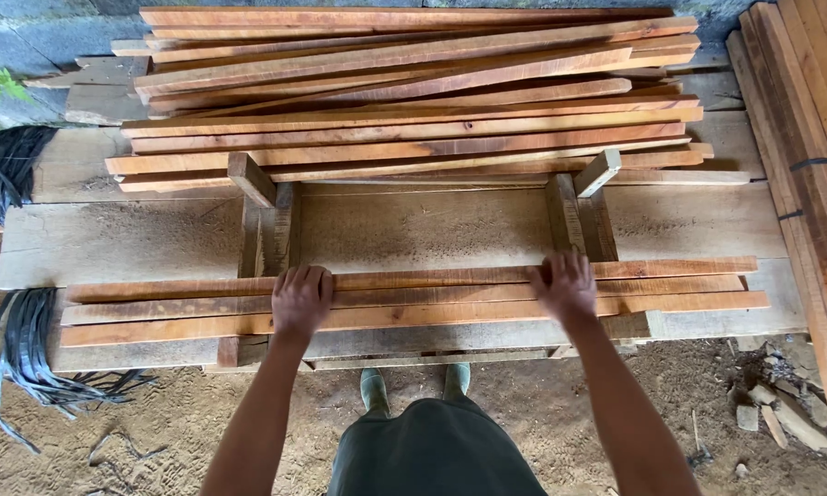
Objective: Organizing and bundling thin wooden slats using a black strap on a wooden workbench.
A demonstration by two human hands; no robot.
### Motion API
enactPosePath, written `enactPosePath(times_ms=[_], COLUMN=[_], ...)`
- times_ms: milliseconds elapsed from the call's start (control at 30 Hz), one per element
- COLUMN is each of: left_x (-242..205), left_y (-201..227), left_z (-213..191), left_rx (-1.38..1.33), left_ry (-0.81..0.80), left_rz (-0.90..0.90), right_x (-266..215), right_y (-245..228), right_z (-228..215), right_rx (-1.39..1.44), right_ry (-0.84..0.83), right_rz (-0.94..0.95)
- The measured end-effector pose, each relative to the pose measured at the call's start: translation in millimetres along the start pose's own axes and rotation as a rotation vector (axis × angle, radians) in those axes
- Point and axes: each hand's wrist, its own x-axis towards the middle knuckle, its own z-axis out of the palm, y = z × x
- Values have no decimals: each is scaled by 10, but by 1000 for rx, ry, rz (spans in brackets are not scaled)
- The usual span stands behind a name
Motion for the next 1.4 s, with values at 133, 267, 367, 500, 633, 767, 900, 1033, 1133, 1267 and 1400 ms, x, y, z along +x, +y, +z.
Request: enactPosePath(times_ms=[133,267,367,500,633,767,900,1033,1133,1267,1400], left_x=[-19,25,155,361,435,422,467,419,288,119,21], left_y=[-32,-73,-81,1,-263,-400,-369,-259,-154,-178,-249], left_z=[174,206,72,-406,-226,-132,-159,-300,-335,-191,25], left_rx=[-36,-52,-78,-72,-61,-37,12,6,-11,-64,-95], left_ry=[5,-29,-158,-694,-975,-950,-1015,-976,-677,-481,-327], left_rz=[-45,-79,-120,-332,-428,-483,-481,-501,-451,-424,-265], right_x=[-97,-27,105,297,415,568,555,366,111,-13,-47], right_y=[176,176,106,-21,252,256,271,352,408,471,363], right_z=[200,227,25,-353,-282,-308,-300,-117,85,280,230], right_rx=[-31,35,44,-4,-61,-79,-44,-50,-39,-81,-170], right_ry=[-9,-18,-55,-618,-912,-1012,-1007,-992,-316,54,116], right_rz=[-19,15,18,229,350,388,385,382,134,142,135])
